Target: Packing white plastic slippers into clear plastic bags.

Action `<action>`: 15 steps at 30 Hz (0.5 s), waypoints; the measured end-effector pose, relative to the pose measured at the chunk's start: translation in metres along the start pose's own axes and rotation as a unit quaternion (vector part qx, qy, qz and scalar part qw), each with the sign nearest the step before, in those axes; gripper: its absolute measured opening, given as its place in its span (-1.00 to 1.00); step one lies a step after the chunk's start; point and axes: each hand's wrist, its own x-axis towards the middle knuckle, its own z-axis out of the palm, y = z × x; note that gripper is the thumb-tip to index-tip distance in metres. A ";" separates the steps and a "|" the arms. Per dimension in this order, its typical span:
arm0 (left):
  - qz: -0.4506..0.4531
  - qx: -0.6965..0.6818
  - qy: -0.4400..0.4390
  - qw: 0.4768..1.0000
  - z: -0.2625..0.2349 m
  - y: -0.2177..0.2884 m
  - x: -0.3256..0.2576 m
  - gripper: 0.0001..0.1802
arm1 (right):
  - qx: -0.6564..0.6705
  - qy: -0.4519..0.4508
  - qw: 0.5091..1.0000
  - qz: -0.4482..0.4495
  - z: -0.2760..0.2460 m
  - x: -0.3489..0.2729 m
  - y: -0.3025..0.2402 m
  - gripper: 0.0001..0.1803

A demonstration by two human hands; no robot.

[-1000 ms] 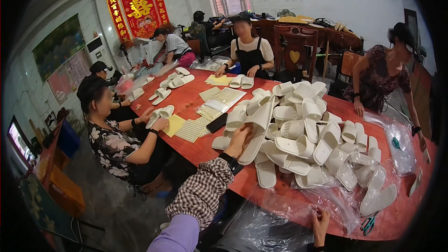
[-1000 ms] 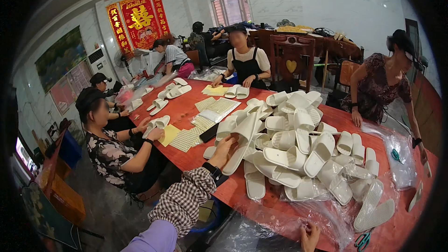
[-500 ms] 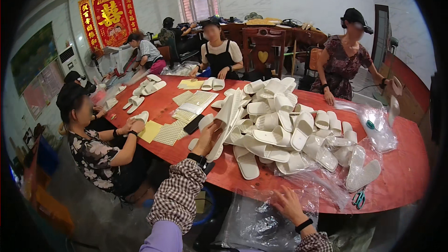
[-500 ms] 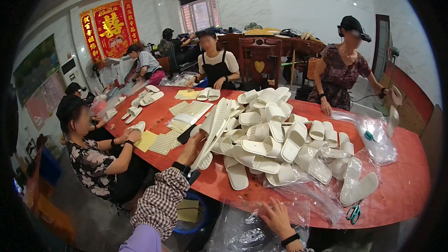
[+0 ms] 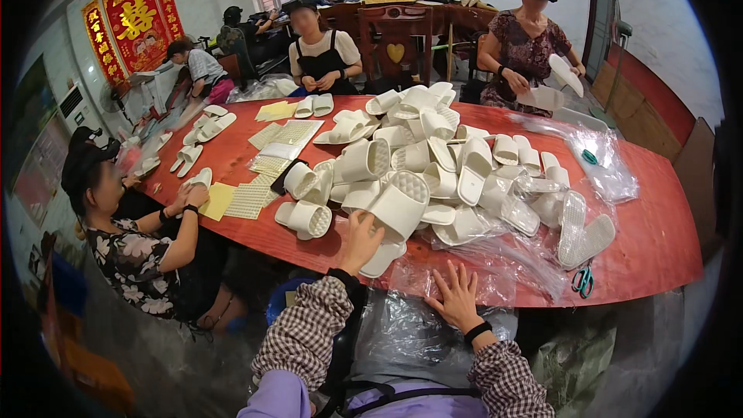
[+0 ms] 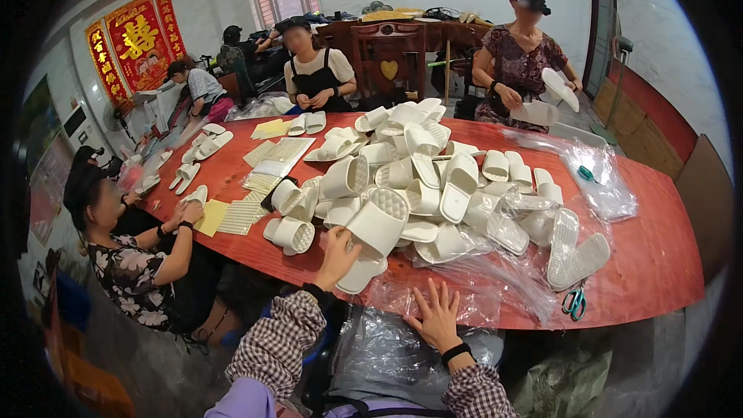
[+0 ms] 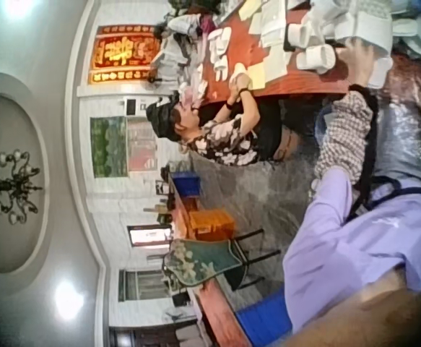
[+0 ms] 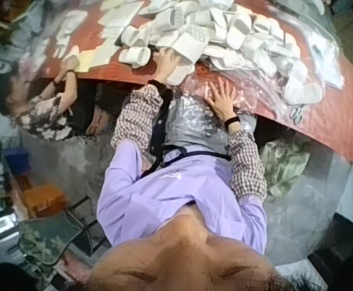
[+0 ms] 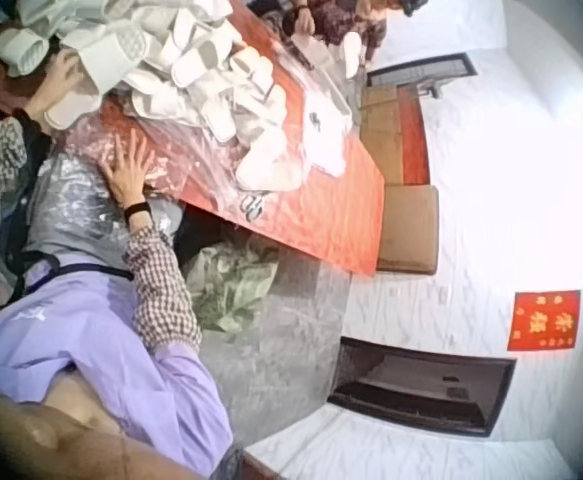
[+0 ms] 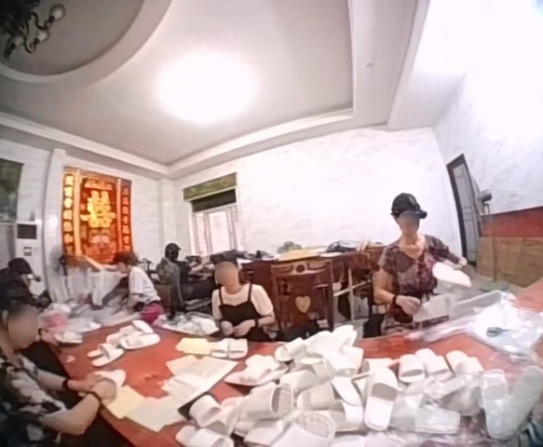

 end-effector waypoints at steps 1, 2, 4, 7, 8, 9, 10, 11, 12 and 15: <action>0.036 0.082 0.048 0.995 0.004 0.007 -0.006 -0.55 | -0.002 -0.002 1.000 -0.002 -0.001 -0.001 0.000 -0.18; 0.073 0.163 0.096 0.979 0.006 0.013 -0.008 -0.55 | -0.003 0.000 1.000 -0.001 -0.002 -0.001 0.000 -0.18; 0.098 0.210 0.109 0.967 0.001 0.030 -0.010 -0.55 | -0.001 -0.008 1.000 -0.002 -0.004 0.000 -0.001 -0.13; 0.116 0.237 0.129 0.956 -0.011 0.044 -0.009 -0.52 | 0.012 -0.004 1.000 -0.009 -0.006 -0.002 -0.005 -0.11; 0.117 0.224 0.137 0.958 -0.014 0.042 -0.004 -0.52 | 0.011 -0.002 1.000 -0.012 -0.004 -0.001 -0.005 -0.10; 0.119 0.210 0.146 0.959 -0.017 0.041 -0.002 -0.52 | 0.014 0.003 1.000 -0.020 0.000 -0.006 -0.004 -0.08; 0.152 0.196 0.158 0.956 -0.017 0.045 0.007 -0.51 | 0.013 0.005 1.000 -0.019 0.005 -0.011 0.001 -0.07; 0.167 0.180 0.155 0.957 -0.019 0.052 0.014 -0.51 | 0.014 0.006 1.000 -0.019 0.009 -0.013 0.006 -0.06; 0.171 0.115 0.146 0.967 -0.031 0.050 0.028 -0.52 | 0.024 0.005 1.000 -0.017 0.011 -0.011 0.004 -0.05; 0.133 -0.127 0.134 0.974 -0.061 0.069 0.047 -0.54 | 0.036 -0.009 0.999 -0.004 0.012 -0.015 0.002 -0.06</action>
